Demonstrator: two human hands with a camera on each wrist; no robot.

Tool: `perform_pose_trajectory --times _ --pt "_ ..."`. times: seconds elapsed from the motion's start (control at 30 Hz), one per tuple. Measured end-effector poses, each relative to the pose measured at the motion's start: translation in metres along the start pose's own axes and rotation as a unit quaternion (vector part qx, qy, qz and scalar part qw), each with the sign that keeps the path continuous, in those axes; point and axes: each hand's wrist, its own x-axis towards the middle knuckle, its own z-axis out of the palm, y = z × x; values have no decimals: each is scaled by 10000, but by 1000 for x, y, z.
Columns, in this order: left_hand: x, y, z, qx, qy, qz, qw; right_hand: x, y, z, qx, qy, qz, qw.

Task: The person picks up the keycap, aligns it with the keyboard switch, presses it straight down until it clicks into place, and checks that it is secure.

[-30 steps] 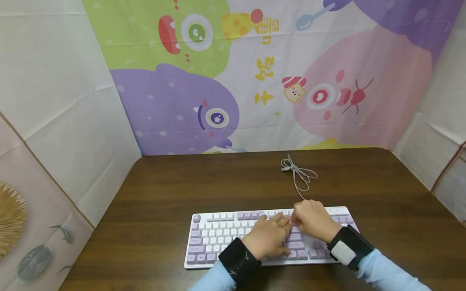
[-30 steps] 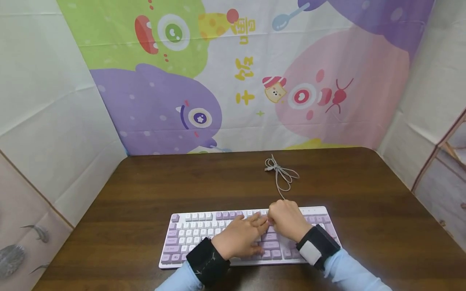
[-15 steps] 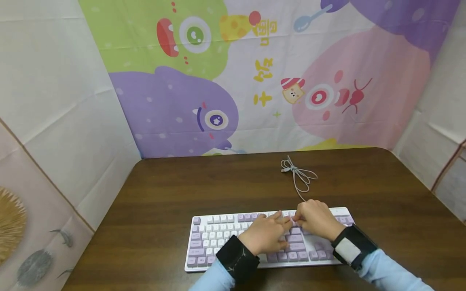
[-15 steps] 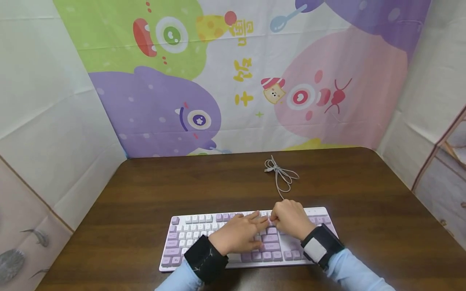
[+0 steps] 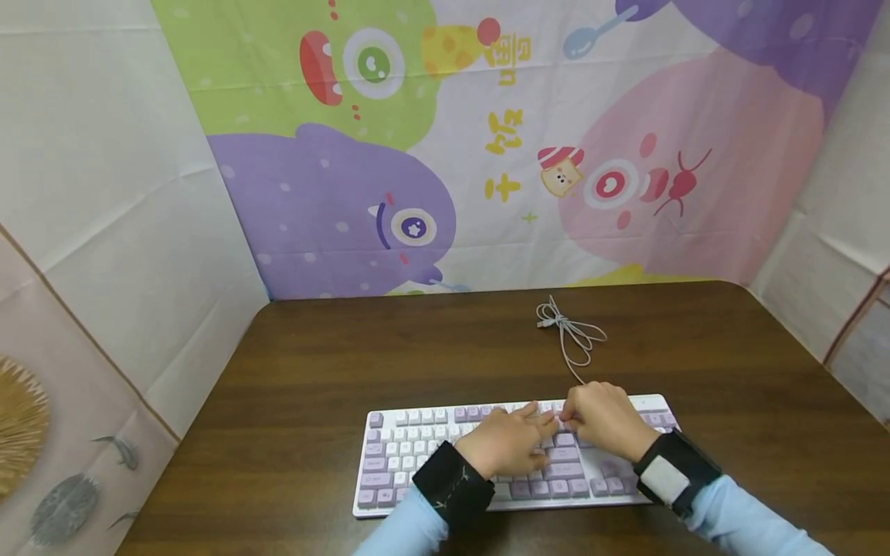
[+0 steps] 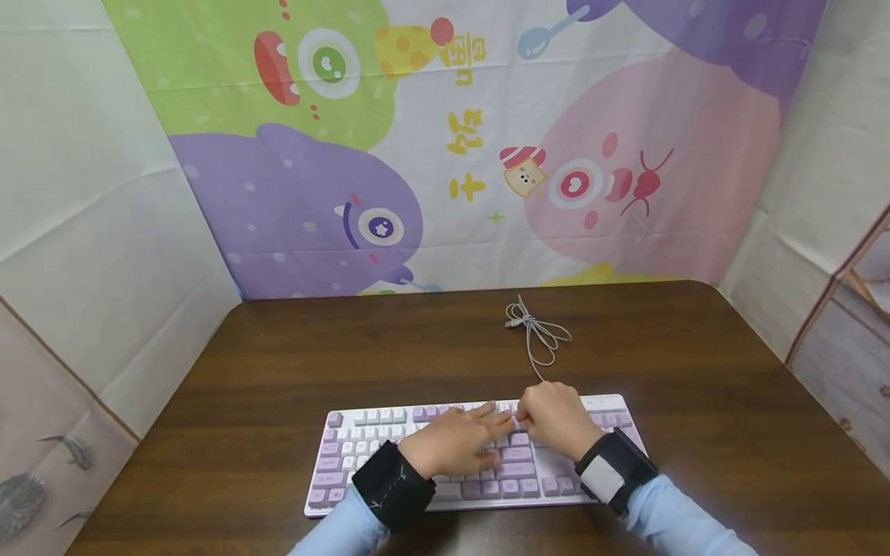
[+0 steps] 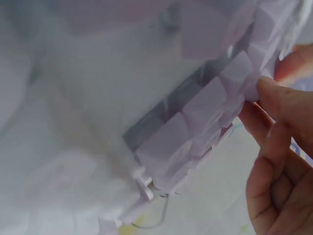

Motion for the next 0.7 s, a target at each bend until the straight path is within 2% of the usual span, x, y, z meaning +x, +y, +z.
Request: perform_pose_trajectory --times 0.13,0.2,0.43,0.7 --pt "-3 8 5 564 204 -101 9982 -4 -1 6 -557 382 -458 9967" --pt "-4 11 6 687 253 -124 9972 -6 -2 8 -700 500 -570 9947" --pt "-3 12 3 633 340 -120 9973 -6 -7 9 -1060 681 -700 9896" --pt "-3 13 3 762 342 -170 9964 -10 -25 15 -1980 1162 -959 9685"
